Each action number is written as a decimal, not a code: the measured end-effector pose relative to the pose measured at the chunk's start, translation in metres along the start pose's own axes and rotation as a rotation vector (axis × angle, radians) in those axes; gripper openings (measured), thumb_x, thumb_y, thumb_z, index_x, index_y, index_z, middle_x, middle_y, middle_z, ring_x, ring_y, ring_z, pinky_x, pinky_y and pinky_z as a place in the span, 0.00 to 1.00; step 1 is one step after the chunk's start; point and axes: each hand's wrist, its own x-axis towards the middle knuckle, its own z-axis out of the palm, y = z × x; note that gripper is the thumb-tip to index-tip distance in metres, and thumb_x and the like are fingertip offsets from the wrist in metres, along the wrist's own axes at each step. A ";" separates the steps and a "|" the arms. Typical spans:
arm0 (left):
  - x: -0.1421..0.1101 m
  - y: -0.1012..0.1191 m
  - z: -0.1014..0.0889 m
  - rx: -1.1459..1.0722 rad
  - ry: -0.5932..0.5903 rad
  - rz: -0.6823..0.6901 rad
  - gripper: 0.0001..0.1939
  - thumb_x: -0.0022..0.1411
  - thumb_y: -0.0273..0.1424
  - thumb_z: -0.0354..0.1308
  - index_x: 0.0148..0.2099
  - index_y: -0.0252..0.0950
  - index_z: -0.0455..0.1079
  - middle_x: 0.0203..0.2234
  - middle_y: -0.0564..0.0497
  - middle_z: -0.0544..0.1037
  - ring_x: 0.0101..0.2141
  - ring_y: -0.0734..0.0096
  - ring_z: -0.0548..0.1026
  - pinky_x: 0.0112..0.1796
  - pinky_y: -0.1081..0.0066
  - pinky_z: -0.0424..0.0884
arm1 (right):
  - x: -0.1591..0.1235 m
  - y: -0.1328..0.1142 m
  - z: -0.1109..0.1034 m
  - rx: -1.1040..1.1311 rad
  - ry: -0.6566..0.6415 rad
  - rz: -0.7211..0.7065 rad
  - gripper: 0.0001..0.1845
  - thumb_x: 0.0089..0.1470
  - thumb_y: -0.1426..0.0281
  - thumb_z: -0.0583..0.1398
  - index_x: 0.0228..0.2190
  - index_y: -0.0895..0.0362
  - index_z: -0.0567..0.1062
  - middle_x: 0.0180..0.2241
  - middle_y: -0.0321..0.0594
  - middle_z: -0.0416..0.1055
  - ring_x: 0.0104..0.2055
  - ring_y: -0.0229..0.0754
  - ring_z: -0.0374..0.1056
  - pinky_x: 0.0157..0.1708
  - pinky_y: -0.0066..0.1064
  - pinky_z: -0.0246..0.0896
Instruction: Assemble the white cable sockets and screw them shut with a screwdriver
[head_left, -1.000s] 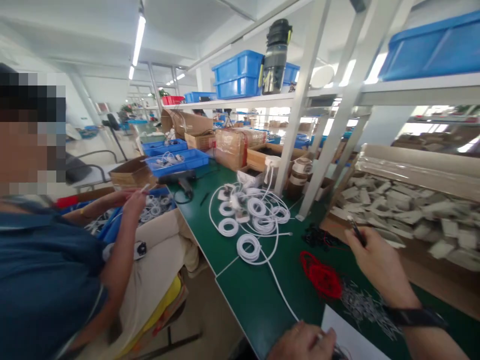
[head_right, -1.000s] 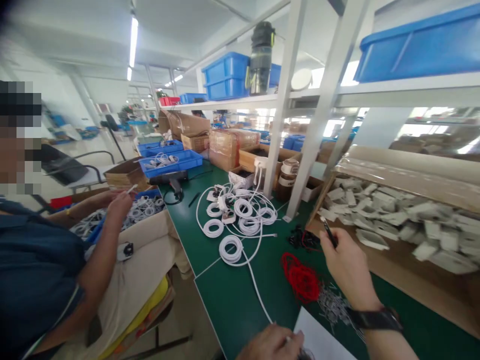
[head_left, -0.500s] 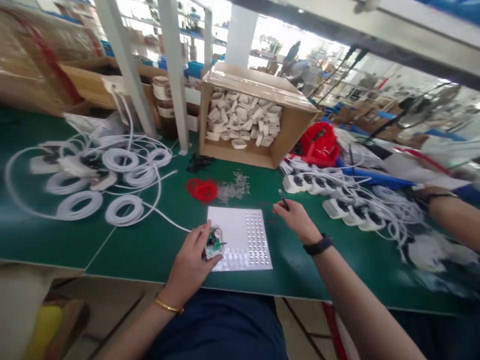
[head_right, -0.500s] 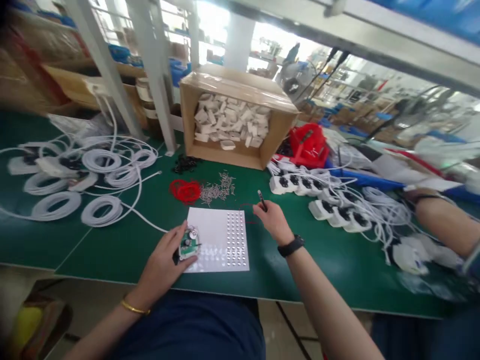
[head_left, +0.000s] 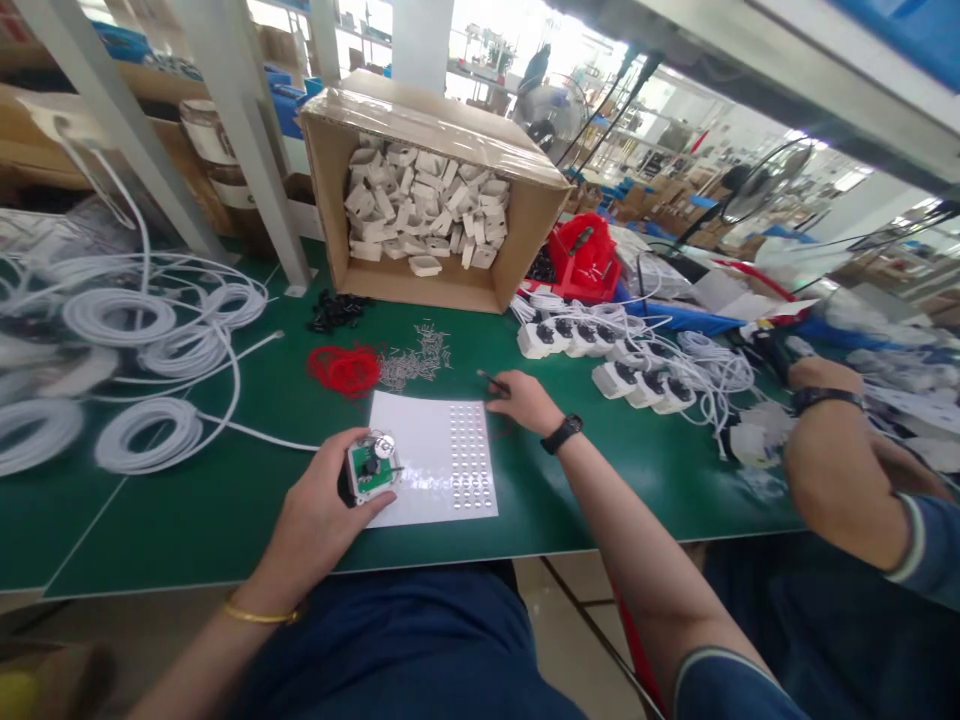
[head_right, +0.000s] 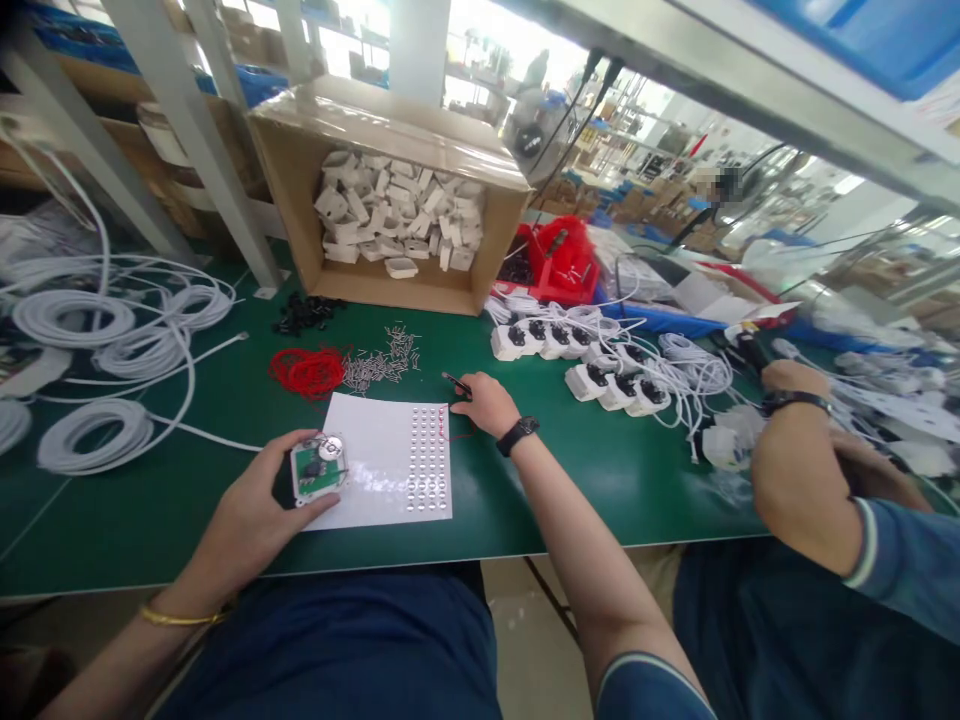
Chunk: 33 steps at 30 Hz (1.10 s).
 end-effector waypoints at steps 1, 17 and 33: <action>0.000 0.000 0.000 -0.001 0.010 0.022 0.29 0.52 0.38 0.60 0.54 0.39 0.58 0.48 0.48 0.70 0.45 0.59 0.72 0.47 0.60 0.68 | 0.002 0.002 0.000 -0.013 0.005 0.033 0.08 0.42 0.69 0.65 0.28 0.58 0.74 0.30 0.38 0.71 0.31 0.37 0.65 0.31 0.26 0.54; 0.005 0.010 0.018 -0.191 -0.120 0.062 0.29 0.51 0.34 0.61 0.55 0.39 0.58 0.49 0.48 0.69 0.49 0.61 0.69 0.51 0.59 0.65 | -0.038 0.006 0.029 -0.127 0.033 0.345 0.06 0.52 0.68 0.57 0.26 0.57 0.69 0.29 0.44 0.72 0.32 0.43 0.68 0.27 0.29 0.53; -0.003 0.002 0.023 -0.249 -0.129 0.165 0.31 0.51 0.26 0.59 0.58 0.40 0.58 0.55 0.49 0.63 0.56 0.64 0.62 0.57 0.59 0.58 | -0.082 -0.081 -0.052 -0.103 0.147 -0.240 0.07 0.57 0.65 0.52 0.31 0.55 0.65 0.28 0.38 0.70 0.26 0.40 0.64 0.26 0.28 0.52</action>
